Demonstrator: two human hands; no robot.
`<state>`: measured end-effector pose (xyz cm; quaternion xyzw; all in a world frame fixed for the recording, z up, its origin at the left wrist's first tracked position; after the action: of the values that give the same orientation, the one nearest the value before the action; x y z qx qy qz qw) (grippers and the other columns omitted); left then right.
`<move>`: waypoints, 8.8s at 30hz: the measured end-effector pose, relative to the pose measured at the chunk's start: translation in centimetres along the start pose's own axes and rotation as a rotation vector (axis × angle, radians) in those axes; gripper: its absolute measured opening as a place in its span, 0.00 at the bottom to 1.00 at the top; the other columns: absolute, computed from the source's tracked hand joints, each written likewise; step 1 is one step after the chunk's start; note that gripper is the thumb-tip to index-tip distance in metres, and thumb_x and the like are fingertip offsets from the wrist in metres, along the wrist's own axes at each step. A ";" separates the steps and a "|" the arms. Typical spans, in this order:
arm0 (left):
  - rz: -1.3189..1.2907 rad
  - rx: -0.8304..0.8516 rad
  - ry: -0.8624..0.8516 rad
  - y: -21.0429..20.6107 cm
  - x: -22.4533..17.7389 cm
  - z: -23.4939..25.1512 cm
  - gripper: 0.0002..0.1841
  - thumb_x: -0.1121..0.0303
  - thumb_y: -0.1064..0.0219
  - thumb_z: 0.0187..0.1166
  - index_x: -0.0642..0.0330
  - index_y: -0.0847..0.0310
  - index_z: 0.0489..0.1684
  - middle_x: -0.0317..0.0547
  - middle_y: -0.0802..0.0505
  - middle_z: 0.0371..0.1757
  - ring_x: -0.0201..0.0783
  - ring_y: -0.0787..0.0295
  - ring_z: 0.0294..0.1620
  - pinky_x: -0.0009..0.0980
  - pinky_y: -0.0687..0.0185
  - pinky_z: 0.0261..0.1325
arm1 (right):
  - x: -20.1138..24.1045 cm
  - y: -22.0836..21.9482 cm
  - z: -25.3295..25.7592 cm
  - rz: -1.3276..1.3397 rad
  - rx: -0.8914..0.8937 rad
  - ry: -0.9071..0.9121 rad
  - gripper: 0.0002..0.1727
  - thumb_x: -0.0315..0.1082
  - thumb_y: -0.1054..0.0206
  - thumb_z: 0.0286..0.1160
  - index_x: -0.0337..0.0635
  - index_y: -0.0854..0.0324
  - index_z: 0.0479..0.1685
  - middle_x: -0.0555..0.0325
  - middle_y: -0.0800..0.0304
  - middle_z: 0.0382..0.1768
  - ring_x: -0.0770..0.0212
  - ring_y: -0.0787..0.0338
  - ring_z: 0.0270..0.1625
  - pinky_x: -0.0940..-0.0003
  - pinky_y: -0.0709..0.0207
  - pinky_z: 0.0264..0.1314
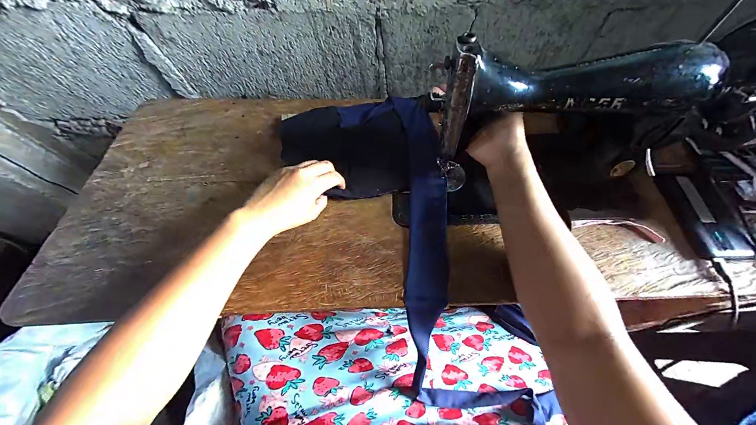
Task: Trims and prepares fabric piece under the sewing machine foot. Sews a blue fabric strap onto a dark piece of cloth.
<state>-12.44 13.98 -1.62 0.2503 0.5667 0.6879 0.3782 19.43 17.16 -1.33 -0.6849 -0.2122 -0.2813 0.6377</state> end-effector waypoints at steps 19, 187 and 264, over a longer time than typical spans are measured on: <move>-0.325 -0.010 0.203 -2.1 -10.7 7.4 0.13 0.74 0.28 0.76 0.65 0.12 0.57 0.57 0.08 0.54 0.53 0.09 0.49 0.53 0.15 0.54 | -3.7 10.5 -26.9 -0.699 0.314 -0.179 0.08 0.38 0.36 0.78 0.49 0.14 0.34 0.71 0.10 0.31 0.77 0.13 0.34 0.77 0.19 0.40; -0.022 -0.395 -0.483 -5.3 -13.1 4.7 0.17 0.71 0.38 0.67 0.65 0.05 0.48 0.54 0.02 0.50 0.48 0.02 0.52 0.40 0.11 0.57 | -5.4 6.2 -29.3 -0.840 0.686 0.136 0.14 0.36 0.36 0.87 0.34 0.11 0.49 0.59 0.02 0.46 0.79 0.08 0.53 0.78 0.19 0.64; -0.007 -0.191 -0.383 -5.7 -9.4 6.6 0.26 0.78 0.45 0.68 0.54 0.07 0.62 0.46 0.07 0.67 0.55 0.09 0.67 0.50 0.13 0.63 | -4.5 6.7 -28.2 -1.113 0.882 -0.203 0.15 0.39 0.34 0.85 0.39 0.12 0.59 0.52 0.03 0.42 0.62 0.06 0.44 0.61 0.15 0.52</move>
<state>-0.40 10.73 -4.83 0.3374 0.4175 0.6770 0.5035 17.20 -11.18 -8.56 -0.1762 -0.6821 -0.3877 0.5944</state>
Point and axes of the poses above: each hand's wrist, its own z-axis towards the middle knuckle, its own y-axis out of the back of the hand, x = y × z, the point moved 1 cm from there along z, towards the middle knuckle
